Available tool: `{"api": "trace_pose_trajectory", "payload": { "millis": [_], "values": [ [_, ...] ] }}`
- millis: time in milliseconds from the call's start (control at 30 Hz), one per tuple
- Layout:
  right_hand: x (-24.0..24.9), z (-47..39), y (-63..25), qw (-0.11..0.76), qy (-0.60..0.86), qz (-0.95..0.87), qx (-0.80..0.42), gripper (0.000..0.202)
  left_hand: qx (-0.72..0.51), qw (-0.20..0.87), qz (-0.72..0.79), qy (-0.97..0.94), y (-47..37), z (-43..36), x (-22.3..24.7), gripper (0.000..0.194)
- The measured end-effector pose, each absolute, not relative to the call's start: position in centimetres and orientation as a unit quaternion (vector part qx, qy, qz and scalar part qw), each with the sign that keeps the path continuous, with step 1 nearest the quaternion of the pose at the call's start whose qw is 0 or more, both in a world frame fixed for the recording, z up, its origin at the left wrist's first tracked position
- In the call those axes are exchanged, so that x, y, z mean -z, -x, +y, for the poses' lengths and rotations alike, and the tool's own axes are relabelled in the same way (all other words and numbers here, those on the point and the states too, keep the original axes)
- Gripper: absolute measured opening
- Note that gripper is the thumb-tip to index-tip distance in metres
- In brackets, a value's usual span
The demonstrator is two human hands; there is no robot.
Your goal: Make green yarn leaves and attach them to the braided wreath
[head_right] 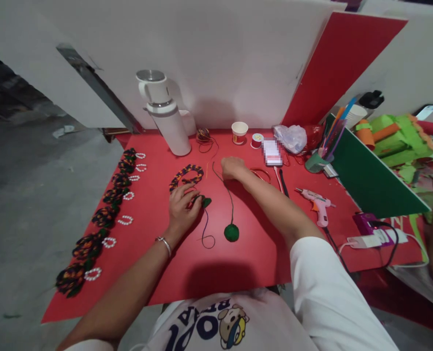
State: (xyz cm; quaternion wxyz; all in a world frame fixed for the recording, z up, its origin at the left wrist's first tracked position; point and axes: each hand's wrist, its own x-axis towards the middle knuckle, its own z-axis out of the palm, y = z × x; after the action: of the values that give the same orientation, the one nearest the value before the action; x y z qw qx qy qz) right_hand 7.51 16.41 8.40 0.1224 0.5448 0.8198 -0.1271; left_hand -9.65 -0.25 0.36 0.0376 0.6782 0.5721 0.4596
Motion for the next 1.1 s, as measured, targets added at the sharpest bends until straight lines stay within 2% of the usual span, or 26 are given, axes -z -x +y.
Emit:
{"api": "trace_pose_trajectory", "payload": {
  "millis": [100, 200, 267, 367, 467, 600, 833, 1000, 1100],
  "values": [
    [-8.4, 16.7, -8.3, 0.127, -0.564, 0.804, 0.137, 0.035, -0.461, 0.029, 0.578, -0.673, 9.6, 0.1, -0.5, 0.011],
    [-8.4, 17.1, -9.6, 0.073, -0.565, 0.786, 0.239, 0.014, -0.468, 0.027, 0.575, -0.67, 9.9, 0.7, -0.9, 0.012],
    [-8.6, 17.3, -10.7, -0.009, -0.555, 0.763, 0.331, 0.008, -0.47, 0.041, 0.57, -0.673, 10.2, 1.7, -1.3, 0.014],
    [-9.3, 17.9, -12.1, -0.166, -0.547, 0.703, 0.423, 0.011, -0.463, 0.079, 0.557, -0.685, 10.2, 3.9, -1.7, 0.017],
    [-10.6, 19.1, -13.1, -0.305, -0.549, 0.645, 0.436, 0.014, -0.444, 0.109, 0.534, -0.711, 9.2, 6.0, -1.8, 0.016],
    [-12.5, 21.7, -14.0, -0.412, -0.558, 0.597, 0.403, 0.006, -0.443, 0.124, 0.517, -0.722, 7.4, 7.3, -1.3, 0.016],
    [-12.5, 25.3, -13.9, -0.489, -0.546, 0.562, 0.384, 0.004, -0.484, 0.141, 0.52, -0.689, 7.9, 7.6, -1.8, 0.014],
    [-11.2, 23.1, -12.6, -0.473, -0.472, 0.594, 0.448, 0.015, -0.54, 0.206, 0.565, -0.589, 8.4, 9.7, -4.1, 0.015],
    [-11.2, 20.5, -11.8, -0.472, -0.435, 0.612, 0.461, 0.02, -0.569, 0.263, 0.545, -0.557, 8.0, 11.3, -5.3, 0.023]
  ]
}}
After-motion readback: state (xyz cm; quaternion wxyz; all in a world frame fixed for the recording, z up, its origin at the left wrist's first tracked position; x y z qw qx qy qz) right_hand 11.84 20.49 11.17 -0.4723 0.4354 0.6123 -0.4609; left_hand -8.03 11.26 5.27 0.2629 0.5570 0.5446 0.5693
